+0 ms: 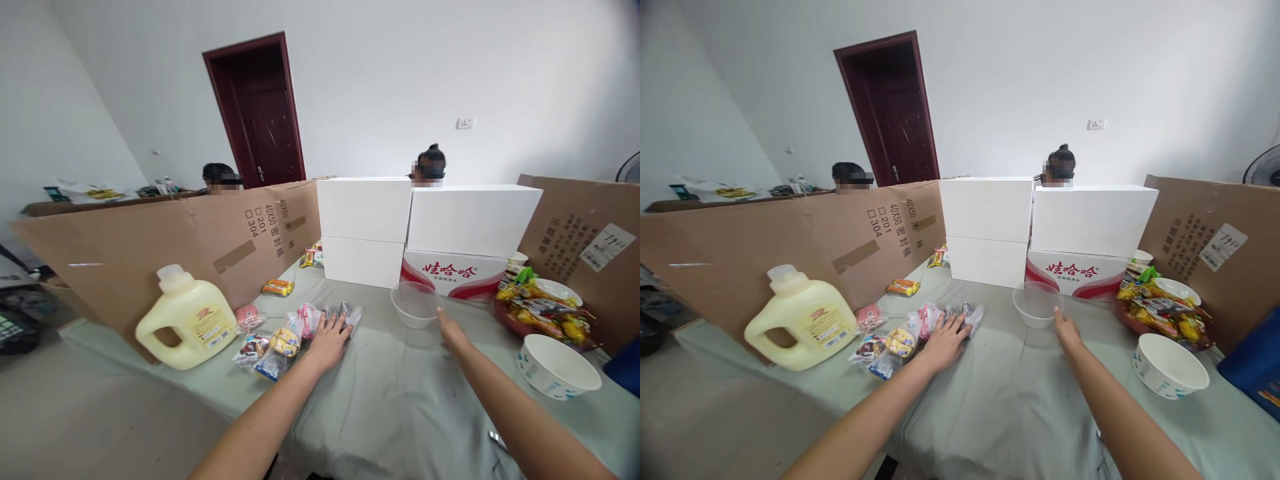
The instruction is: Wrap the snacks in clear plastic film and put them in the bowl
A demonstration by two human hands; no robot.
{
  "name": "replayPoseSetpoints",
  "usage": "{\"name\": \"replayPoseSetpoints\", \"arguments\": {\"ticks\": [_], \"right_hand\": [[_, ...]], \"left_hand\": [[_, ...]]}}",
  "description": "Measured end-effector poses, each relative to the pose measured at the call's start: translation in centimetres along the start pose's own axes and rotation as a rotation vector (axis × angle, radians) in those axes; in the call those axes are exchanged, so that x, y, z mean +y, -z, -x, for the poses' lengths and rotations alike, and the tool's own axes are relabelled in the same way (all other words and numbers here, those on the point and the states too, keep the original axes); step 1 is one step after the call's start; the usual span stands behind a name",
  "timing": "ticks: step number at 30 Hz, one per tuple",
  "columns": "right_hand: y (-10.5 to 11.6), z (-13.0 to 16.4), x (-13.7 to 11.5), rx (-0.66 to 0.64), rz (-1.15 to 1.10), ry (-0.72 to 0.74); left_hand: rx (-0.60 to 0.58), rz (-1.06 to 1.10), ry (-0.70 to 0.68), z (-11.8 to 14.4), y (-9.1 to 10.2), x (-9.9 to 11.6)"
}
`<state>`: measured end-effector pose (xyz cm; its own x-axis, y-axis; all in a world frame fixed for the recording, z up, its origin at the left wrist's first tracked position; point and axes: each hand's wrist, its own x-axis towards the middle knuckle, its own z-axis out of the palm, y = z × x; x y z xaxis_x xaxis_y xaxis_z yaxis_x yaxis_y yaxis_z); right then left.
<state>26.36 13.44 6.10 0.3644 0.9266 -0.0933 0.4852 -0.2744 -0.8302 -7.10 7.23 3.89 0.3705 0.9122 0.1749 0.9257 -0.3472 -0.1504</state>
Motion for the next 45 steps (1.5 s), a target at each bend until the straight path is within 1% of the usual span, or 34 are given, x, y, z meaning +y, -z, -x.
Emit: {"name": "replayPoseSetpoints", "arguments": {"ticks": [3,6,7,8,11,13,14,16,18,20,22,23,25,26,28,30,31,32,33,35,37,39,41,43,45], "right_hand": [[2.7,3.0,1.9,-0.086,0.026,0.048],[5.8,6.3,5.5,-0.18,0.061,0.179],[6.8,7.3,7.2,-0.217,0.114,0.287],[7.8,8.2,9.0,-0.228,0.187,0.399],[10.4,10.3,14.9,-0.166,0.407,0.628],[11.6,11.5,18.2,-0.133,0.515,0.708],[12.0,12.1,19.4,-0.119,0.551,0.722],[12.3,13.2,20.6,-0.098,0.579,0.715],[12.2,13.9,20.4,-0.099,0.572,0.698],[11.9,14.3,19.2,-0.125,0.562,0.692],[11.6,14.6,17.5,-0.145,0.548,0.675],[11.4,14.7,16.4,-0.151,0.535,0.664],[10.9,15.0,14.3,-0.146,0.495,0.659],[10.5,15.1,13.2,-0.15,0.476,0.674],[9.2,15.4,10.9,-0.175,0.461,0.733],[7.3,15.4,8.7,-0.217,0.487,0.809],[6.3,15.4,7.6,-0.237,0.511,0.845],[5.2,15.2,6.7,-0.25,0.539,0.877],[4.3,15.0,5.8,-0.263,0.567,0.903],[3.1,14.3,4.8,-0.283,0.62,0.928],[3.3,13.3,5.1,-0.306,0.654,0.913],[5.0,12.2,6.9,-0.317,0.663,0.863],[7.8,11.1,9.9,-0.297,0.674,0.782],[10.8,10.4,13.3,-0.247,0.696,0.692],[12.9,10.3,16.0,-0.16,0.703,0.653]], "left_hand": [[0.03,0.069,0.063,-0.7,0.8,0.7],[0.034,0.117,0.188,-2.5,1.6,1.4],[0.03,0.125,0.226,-3.3,1.8,1.5],[0.027,0.131,0.265,-4.1,1.9,1.6],[0.012,0.177,0.369,-6.1,2.3,1.7],[-0.001,0.236,0.366,-7.0,2.6,2.2],[-0.01,0.279,0.327,-7.2,2.7,2.7],[-0.042,0.387,0.182,-7.3,2.8,4.4],[-0.101,0.515,-0.01,-7.0,2.8,6.8],[-0.166,0.638,-0.177,-6.3,2.7,9.6],[-0.192,0.737,-0.266,-5.5,2.4,12.2],[-0.178,0.774,-0.278,-5.0,2.2,13.2],[-0.113,0.813,-0.251,-4.0,1.6,14.5],[-0.056,0.823,-0.207,-3.4,1.2,14.8],[0.112,0.865,-0.056,-2.0,0.0,15.1],[0.303,0.948,0.137,-0.6,-1.2,15.0],[0.362,0.981,0.205,0.0,-1.8,14.9],[0.396,1.004,0.242,0.4,-2.3,14.9],[0.398,1.011,0.243,0.8,-2.7,14.9],[0.376,1.001,0.204,1.2,-3.0,14.9],[0.358,0.996,0.16,1.1,-2.8,15.0],[0.369,0.989,0.124,1.0,-2.5,15.0],[0.373,0.968,0.06,1.0,-2.1,15.1],[0.331,0.925,-0.023,1.0,-1.8,15.3],[0.271,0.91,-0.092,1.0,-1.6,15.6]]}}
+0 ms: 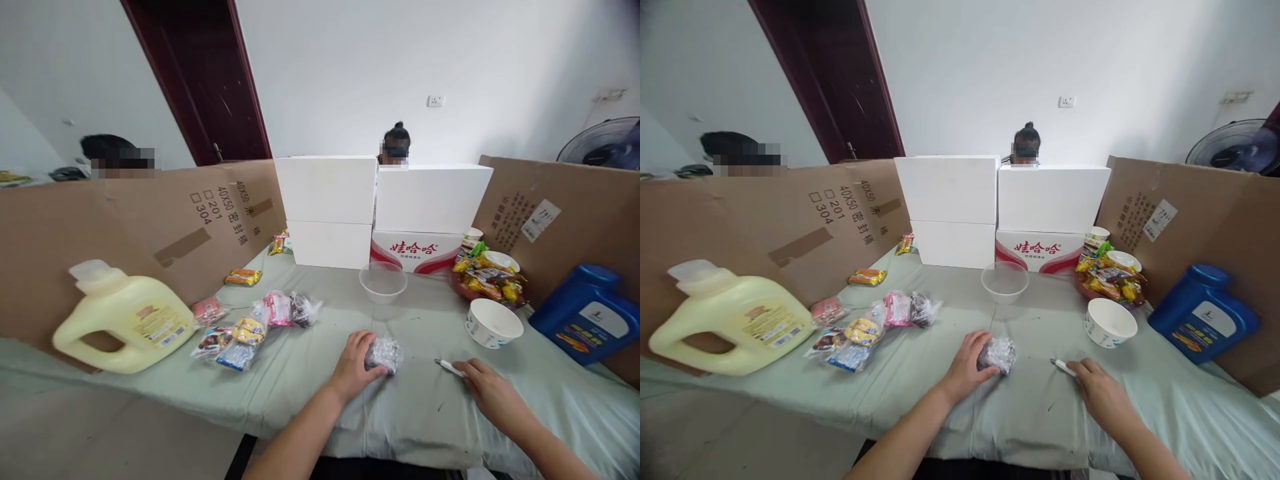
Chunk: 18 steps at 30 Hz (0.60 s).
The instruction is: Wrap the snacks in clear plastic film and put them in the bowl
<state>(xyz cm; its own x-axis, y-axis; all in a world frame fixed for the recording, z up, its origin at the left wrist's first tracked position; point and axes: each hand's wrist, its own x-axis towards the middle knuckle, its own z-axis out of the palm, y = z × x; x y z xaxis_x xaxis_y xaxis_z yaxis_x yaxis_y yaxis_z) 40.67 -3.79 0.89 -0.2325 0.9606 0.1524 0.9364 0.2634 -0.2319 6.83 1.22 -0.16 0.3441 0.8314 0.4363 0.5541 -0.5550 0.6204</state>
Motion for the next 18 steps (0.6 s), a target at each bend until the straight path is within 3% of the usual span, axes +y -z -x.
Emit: {"name": "replayPoseSetpoints", "arguments": {"ticks": [2,4,7,11,14,18], "right_hand": [[-0.4,1.0,0.6,0.1,0.008,-0.025],[-0.9,0.7,-1.2,0.199,-0.057,-0.028],[-1.7,-1.7,-6.8,0.243,-0.254,0.01],[-2.7,-5.1,-13.2,0.13,-0.306,0.105],[-3.3,-6.2,-14.0,0.125,-0.342,0.151],[-3.6,-5.5,-12.2,0.272,-0.448,0.155]], "left_hand": [[-0.009,0.068,0.003,-0.1,-0.2,0.3],[0.059,0.189,0.047,-0.1,-0.4,0.6],[0.173,0.294,0.148,0.2,-0.4,1.0],[0.203,0.309,0.252,1.4,0.7,0.4],[0.297,0.308,0.371,2.8,2.4,-1.3],[0.513,0.236,0.493,4.5,4.7,-3.4]]}}
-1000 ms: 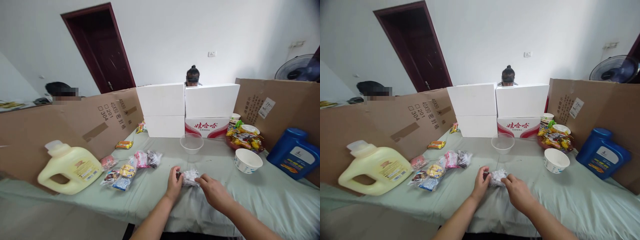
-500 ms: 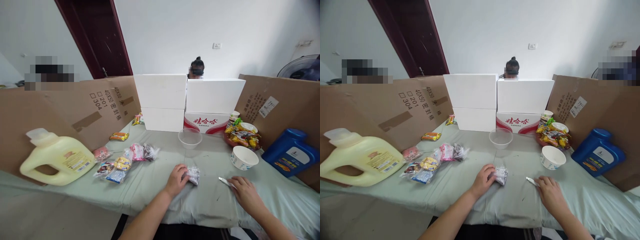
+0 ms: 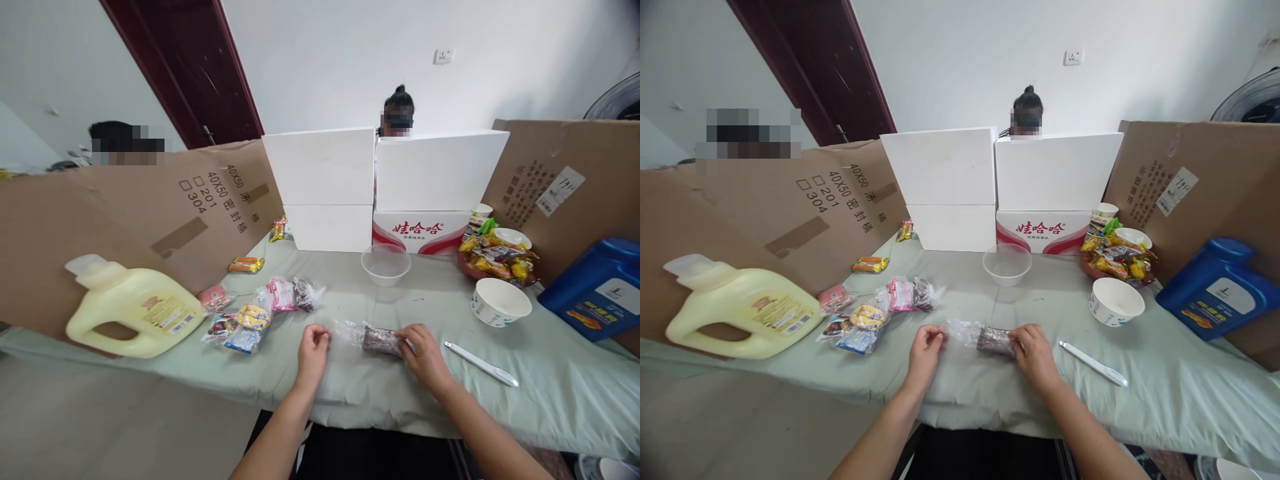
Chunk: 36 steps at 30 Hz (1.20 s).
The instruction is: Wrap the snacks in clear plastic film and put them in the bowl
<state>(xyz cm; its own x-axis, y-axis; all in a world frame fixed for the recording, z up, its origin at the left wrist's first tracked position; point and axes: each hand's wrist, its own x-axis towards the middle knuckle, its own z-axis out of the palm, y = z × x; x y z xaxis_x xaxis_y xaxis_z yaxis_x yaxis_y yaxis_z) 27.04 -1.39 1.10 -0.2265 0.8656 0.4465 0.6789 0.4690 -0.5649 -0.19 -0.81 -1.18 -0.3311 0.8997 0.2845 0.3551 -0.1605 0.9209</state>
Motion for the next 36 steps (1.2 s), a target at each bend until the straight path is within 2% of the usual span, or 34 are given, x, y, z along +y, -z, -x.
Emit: {"name": "replayPoseSetpoints", "arguments": {"ticks": [2,4,5,6,8,10,12,15,18,19,21,23,26,28,30,33,35,36], "right_hand": [[0.4,0.8,0.4,0.081,-0.028,-0.008],[0.6,1.4,0.1,0.133,-0.047,0.007],[0.6,1.7,-0.2,0.136,-0.054,0.03],[0.6,1.9,-0.5,0.121,-0.056,0.064],[1.0,2.2,-1.2,0.04,-0.044,0.144],[1.9,2.8,-1.4,-0.05,-0.008,0.2],[3.2,3.5,-1.3,-0.092,0.037,0.208],[5.0,4.3,-1.3,-0.014,0.072,0.161],[5.1,3.8,-3.0,0.053,0.046,0.178],[4.7,3.4,-3.9,0.021,0.032,0.22],[3.3,2.7,-5.6,-0.129,0.025,0.312],[2.0,2.3,-6.5,-0.303,0.102,0.324],[1.1,3.2,-5.6,-0.399,0.355,0.078],[1.6,4.4,-4.0,-0.394,0.504,-0.119],[2.7,5.9,-2.5,-0.409,0.59,-0.241],[4.2,7.3,-1.5,-0.404,0.662,-0.331],[4.7,7.4,-2.0,-0.307,0.661,-0.308],[4.7,7.2,-2.5,-0.243,0.629,-0.253]], "left_hand": [[0.134,-0.06,-0.106,0.4,0.7,0.6],[0.161,-0.15,-0.392,1.3,0.5,2.5],[0.098,-0.198,-0.572,1.8,0.0,3.7],[-0.014,-0.243,-0.728,2.2,-0.6,5.0],[-0.284,-0.37,-0.896,3.0,-1.9,7.3],[-0.45,-0.527,-0.894,3.5,-2.8,8.3],[-0.506,-0.634,-0.843,4.0,-3.0,8.1],[-0.524,-0.65,-0.861,5.4,-2.3,6.6],[-0.562,-0.606,-0.928,7.8,-2.0,5.7],[-0.578,-0.589,-0.938,8.5,-2.0,5.7],[-0.612,-0.55,-0.917,9.4,-2.2,5.7],[-0.609,-0.561,-0.815,9.6,-2.0,5.4],[-0.552,-0.695,-0.612,8.5,-0.9,4.5],[-0.517,-0.808,-0.518,7.4,0.1,3.8],[-0.517,-0.888,-0.459,6.3,0.5,3.5],[-0.516,-0.887,-0.452,4.7,-0.2,4.2],[-0.493,-0.798,-0.528,3.8,-1.5,5.1],[-0.479,-0.74,-0.575,3.5,-2.2,5.5]]}}
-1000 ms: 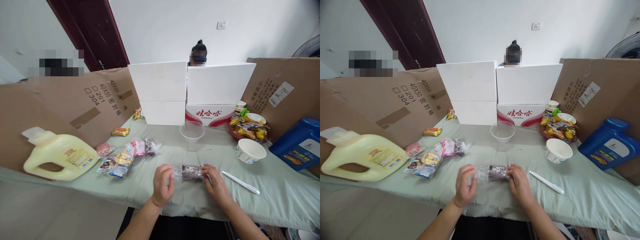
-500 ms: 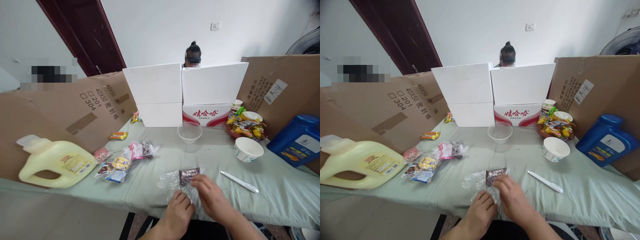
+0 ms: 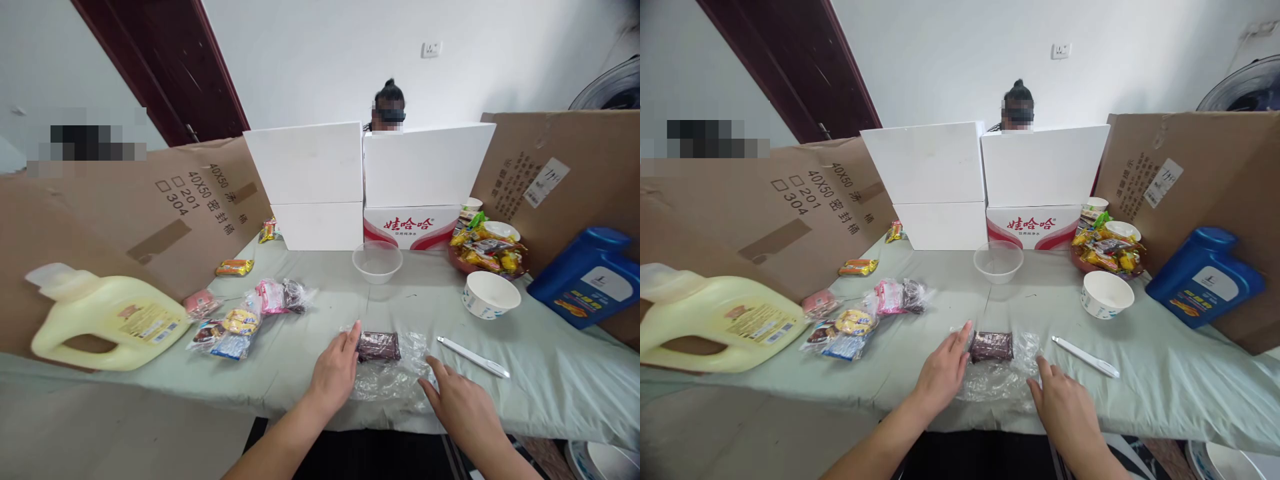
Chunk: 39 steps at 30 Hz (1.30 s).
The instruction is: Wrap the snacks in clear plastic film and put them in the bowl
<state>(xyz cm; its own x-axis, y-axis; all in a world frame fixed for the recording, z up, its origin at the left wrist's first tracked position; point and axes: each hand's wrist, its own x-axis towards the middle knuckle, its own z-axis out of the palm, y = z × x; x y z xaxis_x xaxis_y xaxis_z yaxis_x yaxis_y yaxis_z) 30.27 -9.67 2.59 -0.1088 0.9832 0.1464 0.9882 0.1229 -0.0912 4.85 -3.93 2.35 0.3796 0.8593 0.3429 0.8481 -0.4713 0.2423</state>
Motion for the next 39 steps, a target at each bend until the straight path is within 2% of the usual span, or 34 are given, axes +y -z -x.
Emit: {"name": "replayPoseSetpoints", "arguments": {"ticks": [3,6,8,10,13,15,19,22,24,27,28,30,32,34,37,39], "right_hand": [[0.8,-0.7,-2.0,0.15,-0.177,0.231],[0.6,-1.6,-3.4,0.118,-0.239,0.362],[-0.2,-2.0,-3.4,0.103,-0.215,0.344],[-1.3,-1.9,-2.9,0.106,-0.196,0.321],[-2.5,-1.4,-1.9,0.079,-0.19,0.311],[-2.8,-1.2,-1.6,0.053,-0.194,0.282],[-2.3,-1.3,-1.6,0.016,-0.211,0.165],[-1.6,-1.9,-1.5,-0.035,-0.241,0.093],[-1.2,-2.4,-1.2,-0.05,-0.239,0.048],[-0.7,-3.7,-0.5,-0.013,-0.173,0.032],[-0.5,-4.3,-0.3,0.009,-0.158,0.067],[-0.1,-5.7,0.2,0.053,-0.189,0.164],[0.2,-7.4,0.4,0.106,-0.282,0.197],[0.5,-9.1,0.3,0.163,-0.363,0.152],[0.6,-11.0,-0.1,0.204,-0.411,0.109],[0.7,-11.4,-0.3,0.187,-0.442,0.169]], "left_hand": [[0.084,0.139,-0.104,-1.8,-0.6,0.7],[0.106,0.201,-0.139,-1.9,-1.6,0.0],[0.12,0.16,-0.099,-1.2,-2.3,-1.2],[0.135,0.09,0.001,-0.2,-2.7,-2.4],[0.128,0.006,0.119,1.1,-2.6,-3.6],[0.106,-0.004,0.103,1.4,-2.2,-3.7],[-0.01,0.061,-0.054,0.8,-0.9,-2.9],[-0.064,0.074,-0.021,0.1,-0.3,-2.6],[-0.015,0.054,0.077,-0.2,-0.1,-2.6],[0.145,0.03,0.159,-0.6,0.3,-2.3],[0.193,0.044,0.117,-0.6,0.4,-2.1],[0.219,0.122,-0.086,-0.8,0.8,-1.2],[0.135,0.219,-0.323,-1.1,1.0,-0.1],[0.006,0.279,-0.471,-1.6,0.8,1.0],[-0.121,0.261,-0.531,-2.5,0.1,1.9],[-0.151,0.172,-0.47,-3.2,-0.2,1.8]]}}
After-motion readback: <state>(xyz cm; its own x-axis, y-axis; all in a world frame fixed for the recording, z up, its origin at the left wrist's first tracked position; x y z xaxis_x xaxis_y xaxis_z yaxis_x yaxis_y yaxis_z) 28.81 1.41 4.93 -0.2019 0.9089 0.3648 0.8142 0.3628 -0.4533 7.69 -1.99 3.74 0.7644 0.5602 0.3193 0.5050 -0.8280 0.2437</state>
